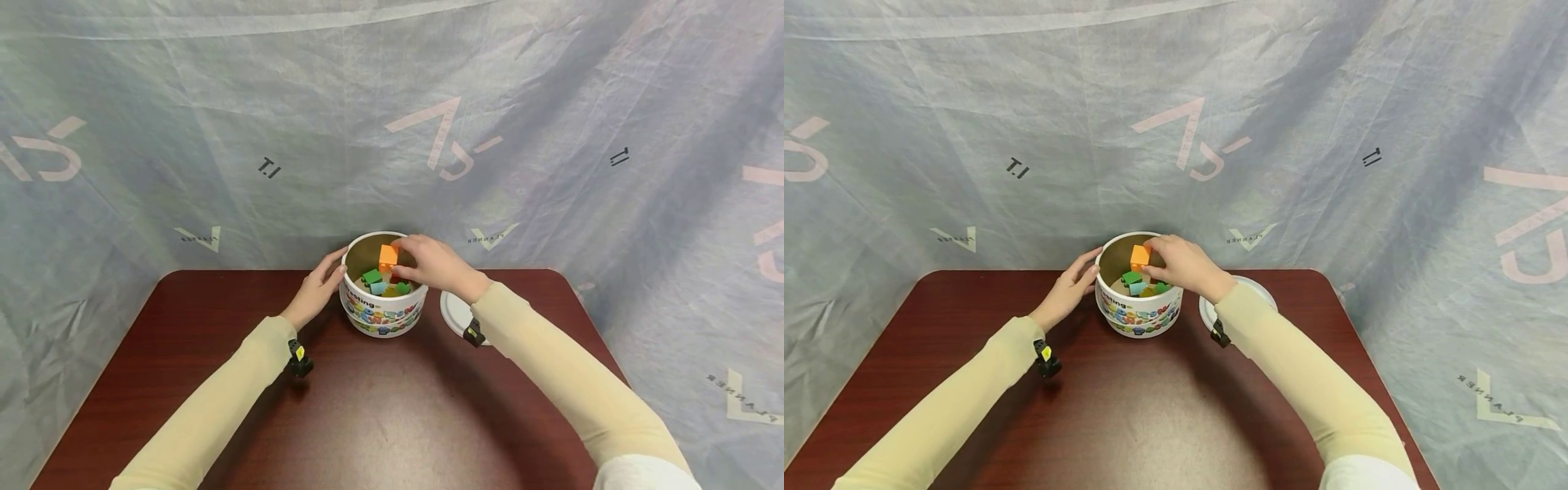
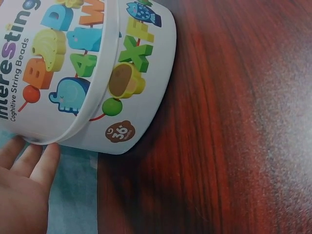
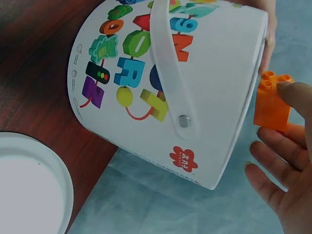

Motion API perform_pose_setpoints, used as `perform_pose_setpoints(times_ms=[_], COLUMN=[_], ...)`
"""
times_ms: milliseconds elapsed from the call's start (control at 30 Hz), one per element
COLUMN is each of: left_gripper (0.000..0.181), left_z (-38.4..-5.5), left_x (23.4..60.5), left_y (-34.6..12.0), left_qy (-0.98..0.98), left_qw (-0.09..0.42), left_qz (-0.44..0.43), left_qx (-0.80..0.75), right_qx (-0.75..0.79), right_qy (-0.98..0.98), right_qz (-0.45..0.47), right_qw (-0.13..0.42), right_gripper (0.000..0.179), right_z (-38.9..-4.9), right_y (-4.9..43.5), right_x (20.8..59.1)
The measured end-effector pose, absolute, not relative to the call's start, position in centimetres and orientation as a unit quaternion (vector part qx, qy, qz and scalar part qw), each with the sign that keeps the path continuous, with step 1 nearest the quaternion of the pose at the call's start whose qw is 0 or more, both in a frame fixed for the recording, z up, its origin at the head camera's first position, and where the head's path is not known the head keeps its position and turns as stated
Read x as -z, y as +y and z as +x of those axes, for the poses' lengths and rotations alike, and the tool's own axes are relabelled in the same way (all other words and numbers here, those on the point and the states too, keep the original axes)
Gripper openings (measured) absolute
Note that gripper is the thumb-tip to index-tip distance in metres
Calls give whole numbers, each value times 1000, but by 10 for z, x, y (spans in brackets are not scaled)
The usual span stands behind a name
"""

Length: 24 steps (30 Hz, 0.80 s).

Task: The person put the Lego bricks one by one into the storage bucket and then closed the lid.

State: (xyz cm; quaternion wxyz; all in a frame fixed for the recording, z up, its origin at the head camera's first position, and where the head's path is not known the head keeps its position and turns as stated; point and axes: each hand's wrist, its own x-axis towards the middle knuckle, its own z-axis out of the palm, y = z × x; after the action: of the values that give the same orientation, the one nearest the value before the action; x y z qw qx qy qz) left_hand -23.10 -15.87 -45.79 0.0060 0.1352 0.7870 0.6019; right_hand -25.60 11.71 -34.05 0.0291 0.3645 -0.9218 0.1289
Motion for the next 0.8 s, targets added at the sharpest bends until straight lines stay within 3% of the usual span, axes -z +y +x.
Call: perform_pose_setpoints(times_ms=[800], left_gripper=[53], left_z=[-232], left_x=[460], left_y=[-158], left_qy=[788], left_qw=[2], left_qz=[135], left_qx=[-601], right_qx=[-120], right_qy=[-928], right_qz=[353], right_qw=[-8], right_gripper=[50], right_z=[-284], right_y=[102], right_x=[365])
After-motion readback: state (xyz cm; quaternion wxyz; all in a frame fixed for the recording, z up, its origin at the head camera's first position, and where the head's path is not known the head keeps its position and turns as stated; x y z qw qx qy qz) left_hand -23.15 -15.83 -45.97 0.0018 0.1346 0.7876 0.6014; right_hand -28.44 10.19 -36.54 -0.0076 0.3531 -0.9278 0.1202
